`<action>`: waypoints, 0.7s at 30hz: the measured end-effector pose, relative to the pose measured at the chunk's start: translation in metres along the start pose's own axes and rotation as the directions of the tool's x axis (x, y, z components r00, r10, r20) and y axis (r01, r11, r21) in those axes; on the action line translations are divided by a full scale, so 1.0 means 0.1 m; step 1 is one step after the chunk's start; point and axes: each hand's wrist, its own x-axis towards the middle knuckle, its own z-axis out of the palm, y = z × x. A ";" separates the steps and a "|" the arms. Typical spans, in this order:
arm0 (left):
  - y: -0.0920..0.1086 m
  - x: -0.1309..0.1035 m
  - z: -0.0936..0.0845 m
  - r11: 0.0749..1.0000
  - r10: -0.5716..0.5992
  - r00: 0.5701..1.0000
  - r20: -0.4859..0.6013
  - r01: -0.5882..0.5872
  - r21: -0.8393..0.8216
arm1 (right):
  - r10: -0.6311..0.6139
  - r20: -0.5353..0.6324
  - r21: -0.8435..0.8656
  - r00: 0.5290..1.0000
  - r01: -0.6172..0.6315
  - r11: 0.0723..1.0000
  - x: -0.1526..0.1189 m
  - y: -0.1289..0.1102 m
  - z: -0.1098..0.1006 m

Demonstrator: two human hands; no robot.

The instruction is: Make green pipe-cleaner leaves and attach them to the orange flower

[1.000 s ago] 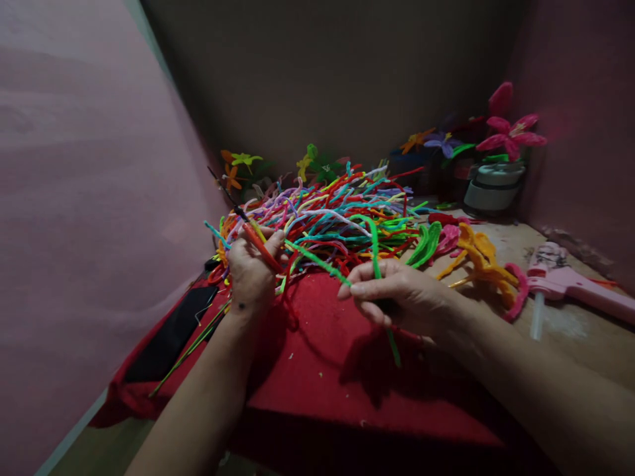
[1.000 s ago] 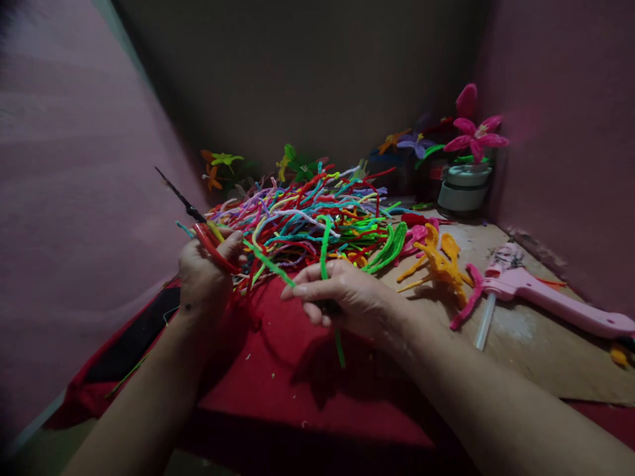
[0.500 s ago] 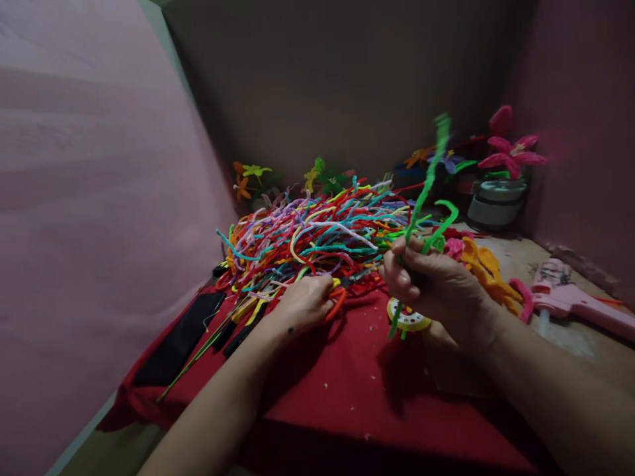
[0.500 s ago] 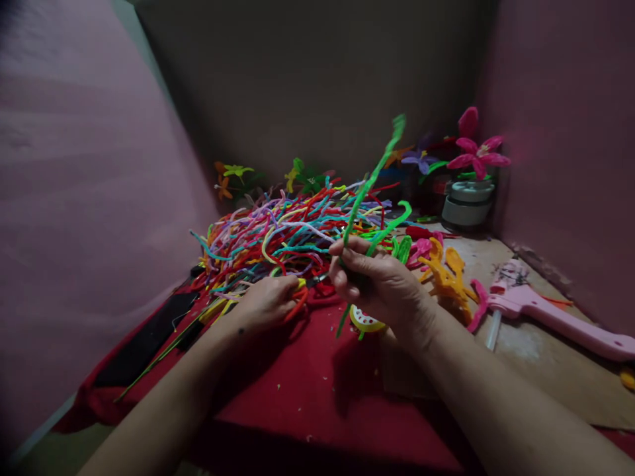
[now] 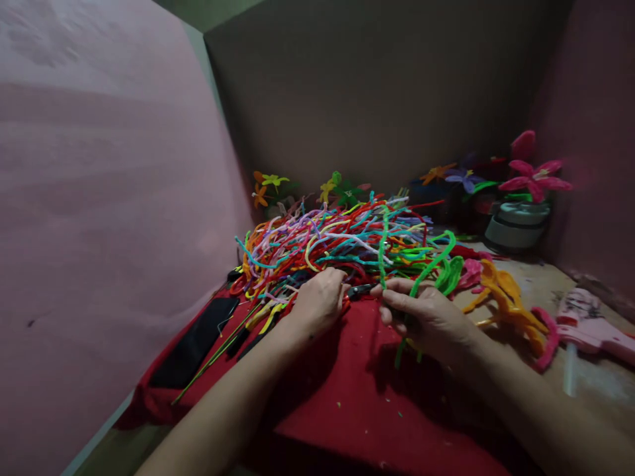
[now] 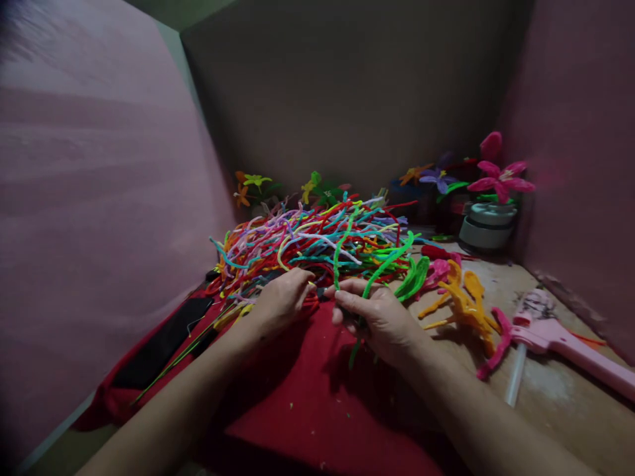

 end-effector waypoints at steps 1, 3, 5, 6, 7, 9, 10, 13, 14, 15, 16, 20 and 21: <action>0.07 0.00 -0.03 0.974 0.002 0.999 -0.034 -0.009 -0.228 | 0.009 -0.003 -0.023 1.000 -0.009 1.000 0.00 0.01 0.02; 0.20 0.01 -0.10 0.773 -0.006 1.000 0.000 0.004 -0.635 | 0.040 -0.008 -0.058 0.999 -0.041 0.998 -0.01 0.03 0.06; 0.30 0.03 -0.14 0.554 0.016 0.997 0.078 0.056 -0.831 | 0.064 -0.002 -0.077 0.998 -0.064 0.995 -0.02 0.05 0.10; 0.33 0.05 -0.15 0.484 0.017 0.994 0.105 0.084 -0.871 | 0.078 0.001 -0.077 0.997 -0.078 0.994 -0.03 0.07 0.11; 0.36 0.07 -0.15 0.440 0.009 0.993 0.117 0.102 -0.892 | 0.089 0.000 -0.070 0.996 -0.089 0.994 -0.03 0.08 0.13; 0.39 0.09 -0.17 0.400 -0.042 0.994 0.100 0.109 -0.910 | 0.103 0.014 -0.022 0.995 -0.103 0.994 -0.03 0.10 0.14; 0.40 0.09 -0.19 0.397 -0.072 0.995 0.074 0.097 -0.913 | 0.094 0.022 0.016 0.995 -0.094 0.995 -0.03 0.10 0.15; 0.40 0.08 -0.25 0.439 -0.109 0.993 0.041 0.085 -0.895 | -0.025 0.031 0.152 0.999 0.020 0.988 -0.01 0.07 0.17; 0.40 0.07 -0.26 0.468 -0.088 0.993 0.072 0.105 -0.877 | -0.077 0.030 0.190 0.997 0.070 0.979 -0.01 0.05 0.18; 0.41 0.05 -0.26 0.497 -0.048 0.991 0.126 0.133 -0.858 | -0.122 0.032 0.220 0.992 0.112 0.969 0.00 0.03 0.18; 0.42 0.04 -0.24 0.518 -0.004 0.981 0.194 0.168 -0.839 | -0.153 0.034 0.241 0.988 0.140 0.960 0.01 0.00 0.19; 0.46 -0.03 0.01 0.479 0.060 0.947 0.316 0.250 -0.841 | -0.217 -0.053 0.189 0.975 0.223 0.956 0.01 -0.03 0.21; 0.46 -0.05 0.09 0.432 0.049 0.952 0.304 0.254 -0.865 | -0.228 -0.085 0.168 0.970 0.239 0.956 0.01 -0.02 0.20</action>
